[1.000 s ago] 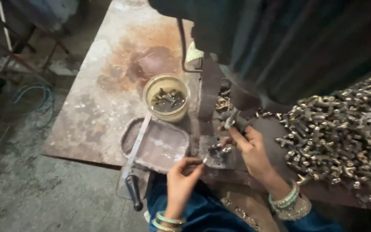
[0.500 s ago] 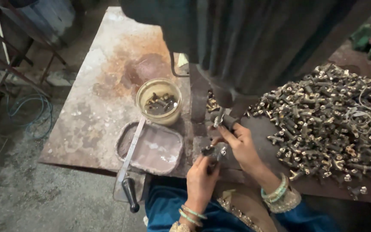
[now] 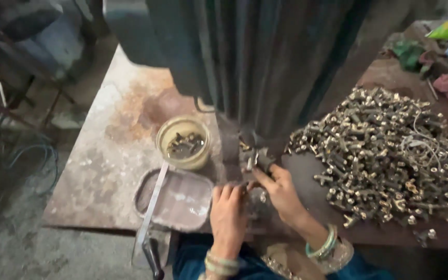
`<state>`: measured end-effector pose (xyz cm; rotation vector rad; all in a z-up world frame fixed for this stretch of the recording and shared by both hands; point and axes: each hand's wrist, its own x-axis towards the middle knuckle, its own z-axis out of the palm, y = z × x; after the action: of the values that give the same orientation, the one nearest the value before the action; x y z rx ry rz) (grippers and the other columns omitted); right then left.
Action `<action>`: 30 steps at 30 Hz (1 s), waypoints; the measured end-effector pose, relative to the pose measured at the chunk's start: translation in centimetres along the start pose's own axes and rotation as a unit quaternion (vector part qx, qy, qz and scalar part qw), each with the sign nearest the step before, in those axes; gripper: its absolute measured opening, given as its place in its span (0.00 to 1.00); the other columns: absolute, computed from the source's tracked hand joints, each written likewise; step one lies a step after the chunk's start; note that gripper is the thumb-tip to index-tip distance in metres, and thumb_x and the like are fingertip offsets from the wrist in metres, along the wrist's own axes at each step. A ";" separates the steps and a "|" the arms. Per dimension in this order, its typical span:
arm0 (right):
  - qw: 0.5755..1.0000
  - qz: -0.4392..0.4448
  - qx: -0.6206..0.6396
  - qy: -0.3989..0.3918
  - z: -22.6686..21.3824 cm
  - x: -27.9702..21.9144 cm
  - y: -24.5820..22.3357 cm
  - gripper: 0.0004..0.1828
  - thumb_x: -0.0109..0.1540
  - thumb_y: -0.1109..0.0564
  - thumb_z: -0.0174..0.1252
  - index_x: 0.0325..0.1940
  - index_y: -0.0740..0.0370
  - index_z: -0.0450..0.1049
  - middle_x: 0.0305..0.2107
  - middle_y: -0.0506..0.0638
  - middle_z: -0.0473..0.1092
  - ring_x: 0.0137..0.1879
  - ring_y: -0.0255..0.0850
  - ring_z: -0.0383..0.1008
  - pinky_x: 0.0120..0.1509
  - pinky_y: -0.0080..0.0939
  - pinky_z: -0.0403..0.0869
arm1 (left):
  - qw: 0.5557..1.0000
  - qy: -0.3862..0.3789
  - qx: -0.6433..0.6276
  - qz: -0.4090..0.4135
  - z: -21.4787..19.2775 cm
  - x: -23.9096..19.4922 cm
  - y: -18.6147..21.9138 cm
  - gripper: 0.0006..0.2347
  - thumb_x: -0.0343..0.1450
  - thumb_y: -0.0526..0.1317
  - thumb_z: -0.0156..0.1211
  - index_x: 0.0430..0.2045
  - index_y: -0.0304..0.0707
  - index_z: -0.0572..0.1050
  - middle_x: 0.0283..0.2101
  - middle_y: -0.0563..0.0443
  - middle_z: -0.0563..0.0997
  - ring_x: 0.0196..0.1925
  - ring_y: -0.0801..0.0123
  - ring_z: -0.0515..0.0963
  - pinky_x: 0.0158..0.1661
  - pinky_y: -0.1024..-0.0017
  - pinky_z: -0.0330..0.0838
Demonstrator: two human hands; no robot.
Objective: The person sits at a bench press machine, places small brass fittings one at a time into a jig under the press, operates the press to press each fitting, and moves finished parts into a bowl beside the machine, drawing new parts from a large pile on the table.
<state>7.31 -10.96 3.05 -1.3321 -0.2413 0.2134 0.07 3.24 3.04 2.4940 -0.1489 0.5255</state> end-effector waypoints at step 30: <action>0.972 -0.012 -0.223 -0.072 -6.9 1.1 8.5 0.15 0.67 0.58 0.56 0.56 0.67 0.77 0.42 0.48 0.79 0.48 0.31 0.74 0.52 0.35 0.75 | 0.965 0.168 -0.154 0.131 -2.4 0.8 0.5 0.20 0.65 0.25 0.57 0.53 0.32 0.78 0.49 0.37 0.82 0.49 0.51 0.84 0.48 0.65 0.79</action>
<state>10.23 -15.18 -6.73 -1.7611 -0.4471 0.2444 -0.10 4.16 5.43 2.0595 -0.3969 0.9500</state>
